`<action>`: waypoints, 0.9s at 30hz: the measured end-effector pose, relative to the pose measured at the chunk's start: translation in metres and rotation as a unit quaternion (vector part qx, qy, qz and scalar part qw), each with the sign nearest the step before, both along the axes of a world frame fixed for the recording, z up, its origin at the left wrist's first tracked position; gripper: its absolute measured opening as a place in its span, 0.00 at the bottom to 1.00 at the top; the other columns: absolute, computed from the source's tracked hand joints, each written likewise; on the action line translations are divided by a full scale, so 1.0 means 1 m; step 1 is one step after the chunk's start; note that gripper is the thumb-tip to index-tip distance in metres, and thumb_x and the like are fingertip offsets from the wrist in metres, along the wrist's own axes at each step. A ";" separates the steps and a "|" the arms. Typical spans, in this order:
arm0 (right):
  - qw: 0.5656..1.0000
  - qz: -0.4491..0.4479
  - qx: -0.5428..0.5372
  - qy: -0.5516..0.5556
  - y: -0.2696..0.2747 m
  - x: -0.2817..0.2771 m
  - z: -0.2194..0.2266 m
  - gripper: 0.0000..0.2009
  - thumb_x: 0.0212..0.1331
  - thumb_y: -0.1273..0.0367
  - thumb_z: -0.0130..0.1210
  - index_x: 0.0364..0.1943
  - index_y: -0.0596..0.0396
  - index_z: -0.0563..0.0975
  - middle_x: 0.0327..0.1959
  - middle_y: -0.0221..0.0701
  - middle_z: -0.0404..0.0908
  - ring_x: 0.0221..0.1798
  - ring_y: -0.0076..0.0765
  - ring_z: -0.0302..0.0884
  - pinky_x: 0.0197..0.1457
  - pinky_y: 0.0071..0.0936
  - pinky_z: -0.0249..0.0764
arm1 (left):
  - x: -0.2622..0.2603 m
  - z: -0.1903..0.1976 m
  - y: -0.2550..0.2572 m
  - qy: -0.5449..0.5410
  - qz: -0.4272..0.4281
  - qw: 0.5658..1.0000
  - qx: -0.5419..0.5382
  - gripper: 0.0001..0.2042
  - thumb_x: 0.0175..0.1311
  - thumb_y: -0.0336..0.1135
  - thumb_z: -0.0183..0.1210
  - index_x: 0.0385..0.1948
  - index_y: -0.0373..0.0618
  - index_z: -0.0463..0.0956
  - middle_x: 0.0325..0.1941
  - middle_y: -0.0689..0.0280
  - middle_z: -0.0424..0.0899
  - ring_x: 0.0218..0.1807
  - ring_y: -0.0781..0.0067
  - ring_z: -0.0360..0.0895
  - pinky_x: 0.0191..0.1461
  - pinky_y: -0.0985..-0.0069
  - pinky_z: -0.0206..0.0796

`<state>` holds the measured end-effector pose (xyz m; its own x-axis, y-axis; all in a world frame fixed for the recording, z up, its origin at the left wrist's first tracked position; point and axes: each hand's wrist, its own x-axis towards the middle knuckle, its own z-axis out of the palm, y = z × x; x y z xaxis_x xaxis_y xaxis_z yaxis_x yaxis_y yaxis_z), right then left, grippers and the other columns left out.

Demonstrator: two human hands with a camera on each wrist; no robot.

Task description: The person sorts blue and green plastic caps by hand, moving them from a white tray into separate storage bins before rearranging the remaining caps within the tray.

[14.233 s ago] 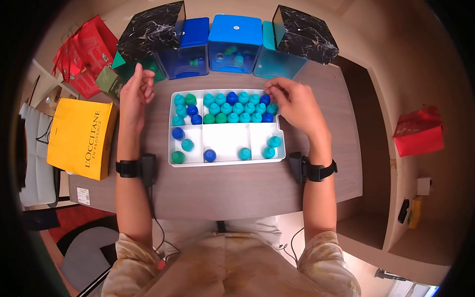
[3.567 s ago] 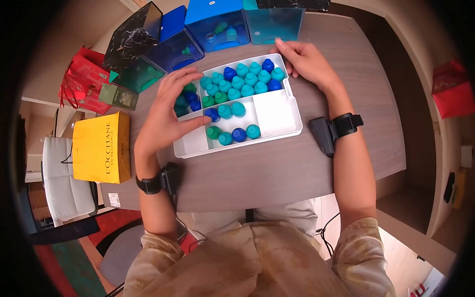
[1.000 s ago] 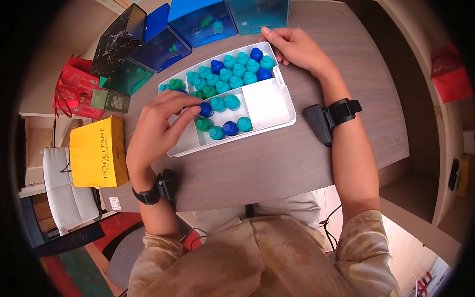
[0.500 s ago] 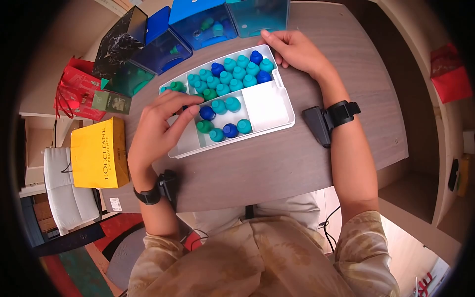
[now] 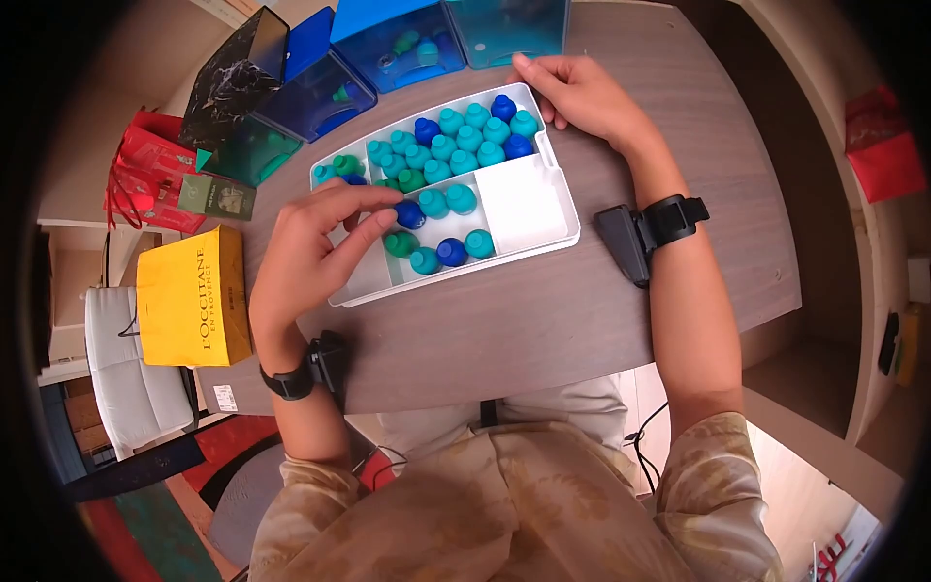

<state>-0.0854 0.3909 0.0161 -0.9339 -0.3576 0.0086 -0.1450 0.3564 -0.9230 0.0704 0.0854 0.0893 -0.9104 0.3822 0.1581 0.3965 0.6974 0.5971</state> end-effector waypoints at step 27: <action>1.000 0.000 0.000 0.001 0.001 0.000 -0.001 0.30 0.76 0.41 0.53 0.46 0.55 0.89 0.25 0.22 0.80 0.27 0.16 0.72 0.31 0.18 0.71 | 0.000 -0.003 -0.010 -0.028 -0.037 0.999 0.005 0.10 0.58 0.32 0.76 0.40 0.46 0.90 0.33 0.69 0.89 0.34 0.71 0.76 0.38 0.73 0.68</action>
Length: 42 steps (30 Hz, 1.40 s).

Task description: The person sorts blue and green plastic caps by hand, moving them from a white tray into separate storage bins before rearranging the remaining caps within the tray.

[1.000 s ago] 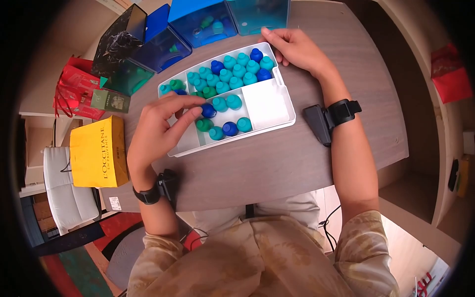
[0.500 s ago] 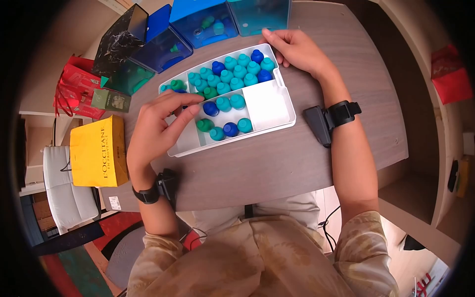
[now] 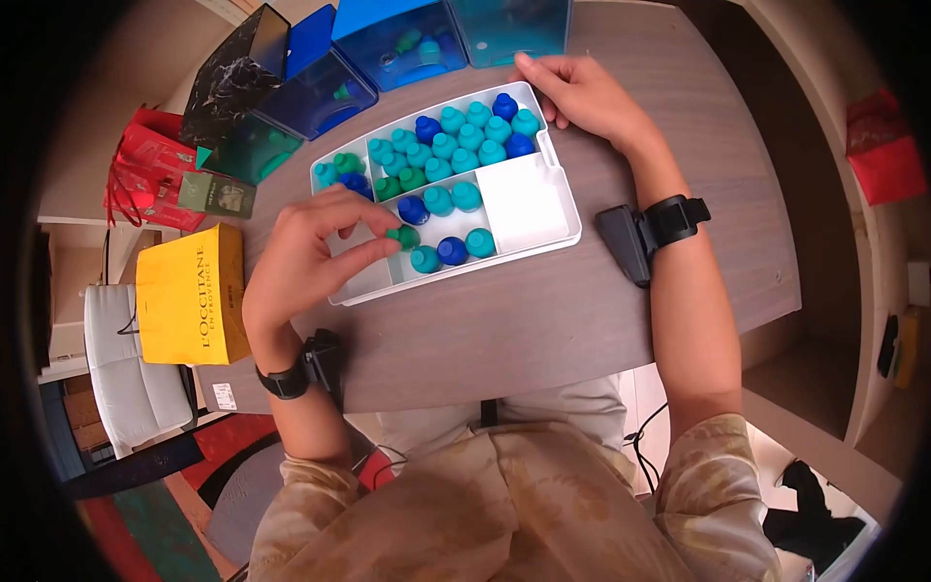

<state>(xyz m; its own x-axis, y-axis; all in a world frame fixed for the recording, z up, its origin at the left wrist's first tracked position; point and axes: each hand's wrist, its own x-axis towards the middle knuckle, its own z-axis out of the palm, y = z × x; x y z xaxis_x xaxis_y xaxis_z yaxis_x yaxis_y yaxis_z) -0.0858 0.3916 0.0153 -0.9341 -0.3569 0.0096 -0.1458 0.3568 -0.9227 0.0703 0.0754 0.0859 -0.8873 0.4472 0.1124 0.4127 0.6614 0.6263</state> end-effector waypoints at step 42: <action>0.990 0.119 -0.037 -0.060 0.015 0.010 0.020 0.25 0.67 0.62 0.67 0.66 0.54 0.80 0.37 0.19 0.79 0.42 0.16 0.75 0.49 0.16 0.71 | -0.055 -0.063 -0.079 -0.139 0.285 0.909 0.271 0.24 0.82 0.55 0.53 0.47 0.40 0.87 0.30 0.74 0.85 0.27 0.88 0.75 0.29 0.86 0.65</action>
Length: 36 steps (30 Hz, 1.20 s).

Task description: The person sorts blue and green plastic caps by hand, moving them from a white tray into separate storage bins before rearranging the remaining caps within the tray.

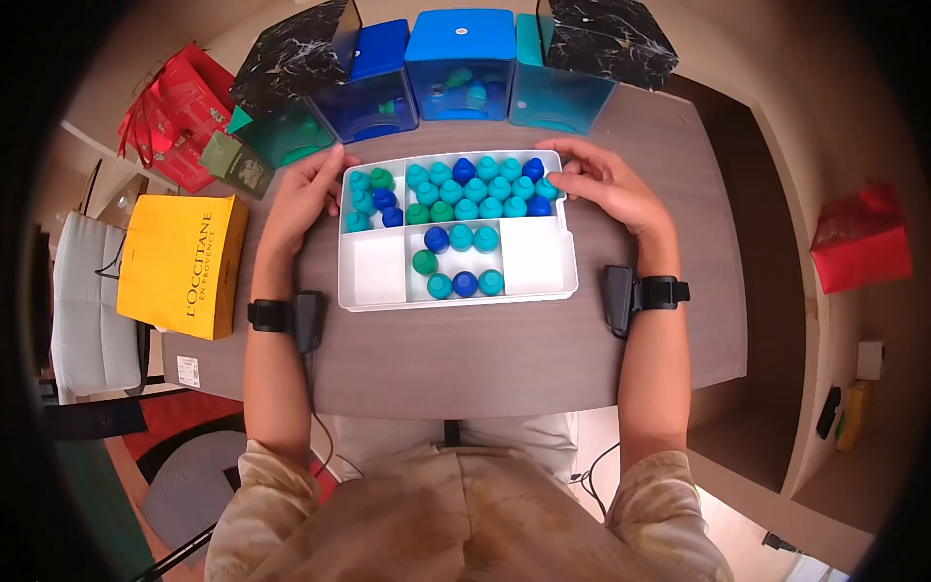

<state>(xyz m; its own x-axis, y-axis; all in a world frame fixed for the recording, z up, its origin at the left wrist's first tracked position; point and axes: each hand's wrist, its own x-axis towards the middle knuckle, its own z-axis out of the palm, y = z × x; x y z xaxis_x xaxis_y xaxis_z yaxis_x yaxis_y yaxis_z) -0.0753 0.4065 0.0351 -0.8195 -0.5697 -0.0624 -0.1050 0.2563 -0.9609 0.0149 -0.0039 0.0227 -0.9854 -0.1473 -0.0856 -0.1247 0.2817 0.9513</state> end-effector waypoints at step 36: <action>0.998 -0.045 0.037 0.021 -0.012 0.000 -0.003 0.19 0.75 0.56 0.59 0.57 0.54 0.85 0.42 0.20 0.85 0.40 0.16 0.72 0.42 0.17 0.68 | 0.022 0.014 0.022 0.077 -0.110 0.969 -0.209 0.44 0.57 0.63 0.75 0.68 0.40 0.75 0.69 0.47 0.78 0.69 0.51 0.77 0.71 0.62 0.70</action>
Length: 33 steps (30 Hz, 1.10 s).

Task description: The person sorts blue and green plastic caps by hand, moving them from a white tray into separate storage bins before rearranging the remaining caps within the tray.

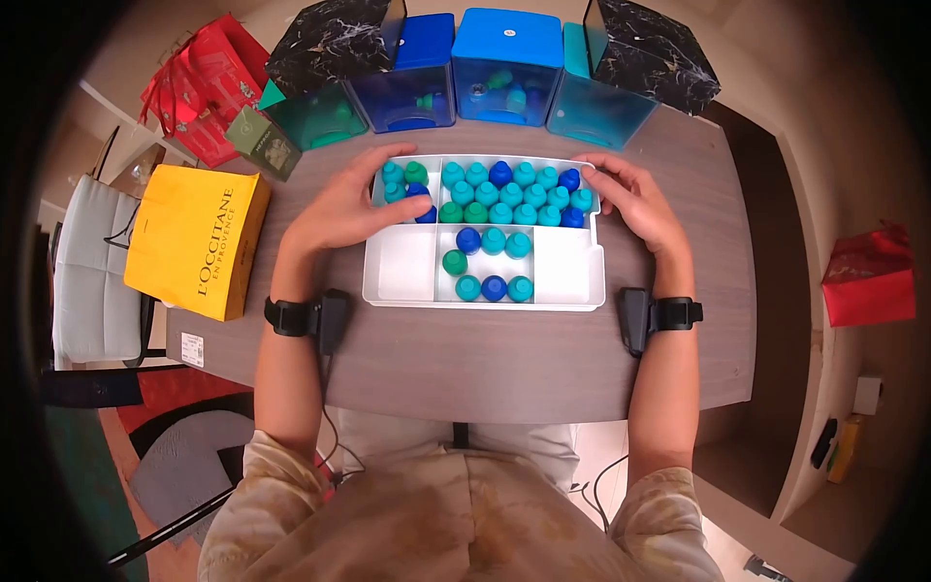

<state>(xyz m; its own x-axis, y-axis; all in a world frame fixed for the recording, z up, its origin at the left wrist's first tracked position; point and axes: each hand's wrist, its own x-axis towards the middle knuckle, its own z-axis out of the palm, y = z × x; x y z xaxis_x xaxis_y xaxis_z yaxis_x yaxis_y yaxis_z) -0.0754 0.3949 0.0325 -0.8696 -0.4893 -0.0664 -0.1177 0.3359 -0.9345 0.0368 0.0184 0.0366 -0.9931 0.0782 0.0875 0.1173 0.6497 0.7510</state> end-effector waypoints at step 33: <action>1.000 0.001 -0.009 -0.004 0.001 0.000 -0.001 0.22 0.75 0.52 0.60 0.58 0.54 0.85 0.42 0.20 0.84 0.41 0.17 0.72 0.43 0.18 0.68 | -0.006 -0.014 -0.035 -0.082 -0.052 0.973 0.209 0.28 0.72 0.46 0.68 0.70 0.47 0.75 0.40 0.75 0.78 0.42 0.85 0.70 0.46 0.85 0.62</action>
